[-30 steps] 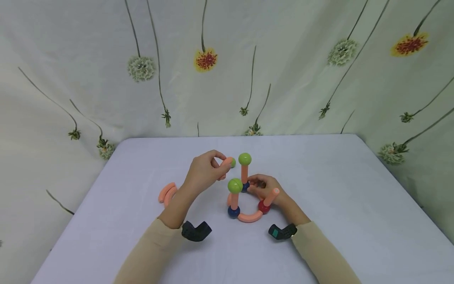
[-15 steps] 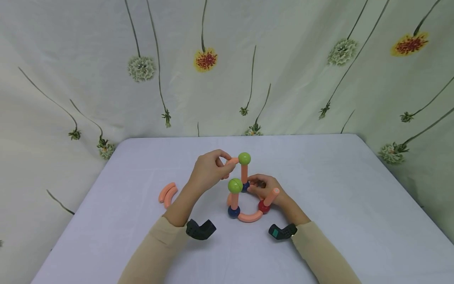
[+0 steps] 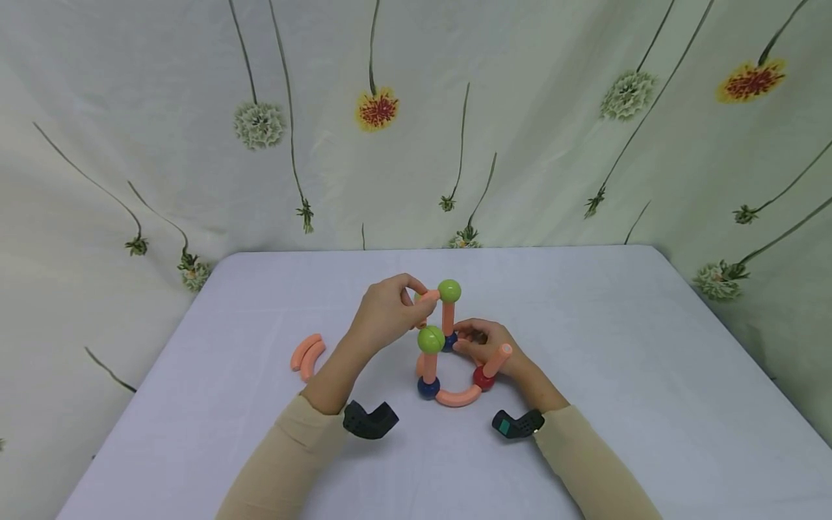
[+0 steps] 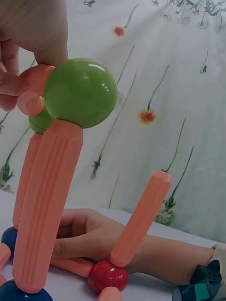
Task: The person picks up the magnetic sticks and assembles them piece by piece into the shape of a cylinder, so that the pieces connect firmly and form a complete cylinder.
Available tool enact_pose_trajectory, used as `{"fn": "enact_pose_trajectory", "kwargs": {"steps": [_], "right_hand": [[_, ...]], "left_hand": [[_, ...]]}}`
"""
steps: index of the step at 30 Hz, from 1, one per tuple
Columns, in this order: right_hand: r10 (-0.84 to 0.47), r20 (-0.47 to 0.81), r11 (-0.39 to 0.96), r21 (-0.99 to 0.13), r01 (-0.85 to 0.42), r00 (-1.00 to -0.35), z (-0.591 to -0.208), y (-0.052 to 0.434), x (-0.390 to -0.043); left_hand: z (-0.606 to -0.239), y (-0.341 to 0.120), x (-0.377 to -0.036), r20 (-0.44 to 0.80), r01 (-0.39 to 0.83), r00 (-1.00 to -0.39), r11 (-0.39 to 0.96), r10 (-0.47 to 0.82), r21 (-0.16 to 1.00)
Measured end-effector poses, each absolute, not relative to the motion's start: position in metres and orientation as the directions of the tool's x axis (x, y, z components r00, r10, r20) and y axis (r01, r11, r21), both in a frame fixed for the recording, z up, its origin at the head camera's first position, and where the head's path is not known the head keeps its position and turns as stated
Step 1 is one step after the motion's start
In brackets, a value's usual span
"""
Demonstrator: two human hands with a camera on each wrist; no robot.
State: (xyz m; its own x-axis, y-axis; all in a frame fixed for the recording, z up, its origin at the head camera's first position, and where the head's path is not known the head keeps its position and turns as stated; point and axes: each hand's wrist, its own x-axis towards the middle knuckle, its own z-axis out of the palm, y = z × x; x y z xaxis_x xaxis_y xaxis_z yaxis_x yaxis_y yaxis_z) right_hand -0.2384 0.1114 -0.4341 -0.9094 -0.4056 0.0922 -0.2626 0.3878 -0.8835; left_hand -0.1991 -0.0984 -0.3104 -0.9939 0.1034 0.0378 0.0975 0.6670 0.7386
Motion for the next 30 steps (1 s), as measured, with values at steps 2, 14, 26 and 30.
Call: {"fn": "enact_pose_trajectory", "kwargs": {"steps": [2, 14, 26, 30], "right_hand": [[-0.404, 0.088, 0.391, -0.884, -0.258, -0.911, -0.434, 0.111, -0.238], [-0.398, 0.078, 0.403, -0.88, -0.251, -0.914, -0.434, 0.111, -0.239], [-0.392, 0.086, 0.409, -0.876, -0.257, -0.916, -0.436, 0.111, -0.239], [-0.393, 0.086, 0.407, -0.877, -0.257, -0.916, -0.436, 0.111, -0.239]], "left_hand": [[-0.31, -0.098, -0.199, 0.036, 0.099, -0.994, 0.675, 0.106, 0.731], [-0.313, -0.098, -0.197, 0.054, 0.119, -0.992, 0.68, 0.115, 0.724], [-0.368, -0.11, -0.214, -0.012, 0.039, -0.997, 0.624, 0.077, 0.781], [-0.401, -0.113, -0.223, -0.021, 0.121, -0.978, 0.64, 0.209, 0.759]]}}
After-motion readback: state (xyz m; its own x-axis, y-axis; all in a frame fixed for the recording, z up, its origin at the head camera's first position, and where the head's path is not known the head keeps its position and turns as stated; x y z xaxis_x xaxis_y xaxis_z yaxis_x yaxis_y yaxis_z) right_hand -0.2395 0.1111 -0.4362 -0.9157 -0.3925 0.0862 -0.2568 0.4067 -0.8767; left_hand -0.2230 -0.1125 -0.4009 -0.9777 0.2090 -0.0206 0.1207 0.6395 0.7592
